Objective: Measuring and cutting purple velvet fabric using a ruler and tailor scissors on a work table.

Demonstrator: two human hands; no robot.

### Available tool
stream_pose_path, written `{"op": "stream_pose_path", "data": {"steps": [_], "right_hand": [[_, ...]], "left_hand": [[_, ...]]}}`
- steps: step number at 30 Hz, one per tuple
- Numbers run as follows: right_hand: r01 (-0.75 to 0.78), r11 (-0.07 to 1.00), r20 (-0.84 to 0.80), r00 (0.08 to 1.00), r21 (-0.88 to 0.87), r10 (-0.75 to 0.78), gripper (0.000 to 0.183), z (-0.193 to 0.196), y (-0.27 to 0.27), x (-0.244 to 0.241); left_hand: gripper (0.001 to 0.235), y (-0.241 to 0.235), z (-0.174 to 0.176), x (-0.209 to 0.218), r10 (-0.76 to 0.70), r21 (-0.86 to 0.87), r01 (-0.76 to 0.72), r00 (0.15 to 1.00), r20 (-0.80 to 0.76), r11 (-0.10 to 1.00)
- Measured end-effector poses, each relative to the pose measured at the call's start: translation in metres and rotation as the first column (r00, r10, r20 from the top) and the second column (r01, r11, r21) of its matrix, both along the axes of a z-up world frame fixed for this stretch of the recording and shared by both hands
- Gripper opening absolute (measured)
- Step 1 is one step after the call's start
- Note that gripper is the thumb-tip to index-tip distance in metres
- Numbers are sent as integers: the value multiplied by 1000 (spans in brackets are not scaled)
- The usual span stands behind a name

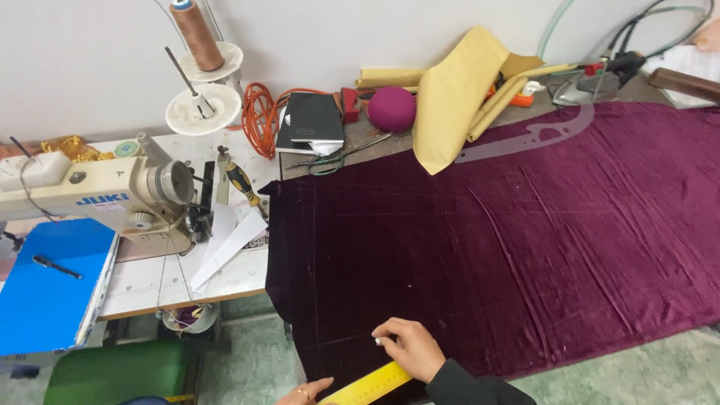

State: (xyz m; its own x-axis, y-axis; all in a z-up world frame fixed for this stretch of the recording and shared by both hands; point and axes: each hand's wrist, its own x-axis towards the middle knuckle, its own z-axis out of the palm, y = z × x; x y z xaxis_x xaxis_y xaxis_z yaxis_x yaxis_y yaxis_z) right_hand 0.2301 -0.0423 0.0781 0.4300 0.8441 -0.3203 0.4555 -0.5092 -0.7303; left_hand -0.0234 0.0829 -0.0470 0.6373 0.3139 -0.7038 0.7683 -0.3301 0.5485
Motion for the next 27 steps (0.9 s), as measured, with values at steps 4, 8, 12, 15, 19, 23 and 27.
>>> {"op": "stream_pose_path", "data": {"steps": [4, 8, 12, 15, 19, 23, 27], "right_hand": [[42, 999, -108, 993, 11, -40, 15, 5, 19, 30], [15, 996, -157, 988, 84, -2, 14, 3, 47, 56], [-76, 955, -128, 985, 288, 117, 13, -5, 92, 81], [97, 904, -334, 941, 416, 53, 17, -9, 140, 125], [283, 846, -417, 906, 452, -80, 25, -19, 204, 193], [282, 897, -446, 888, 341, -109, 24, -21, 257, 223], [249, 918, -488, 870, 307, -72, 21, -27, 302, 225]], "left_hand": [[58, 5, 89, 44, -6, -42, 3, 998, -60, 999], [54, -1, 100, 81, 62, 125, -58, 998, -30, 990], [48, 8, 98, 125, 49, 241, -125, 954, 297, 962], [44, 28, 91, 151, 150, 308, -290, 902, 405, 906], [48, 81, 78, 165, 380, 261, -599, 729, 570, 757], [47, 140, 58, 173, 522, 341, -758, 638, 566, 556], [47, 177, 48, 196, 594, 394, -753, 658, 462, 527]]}}
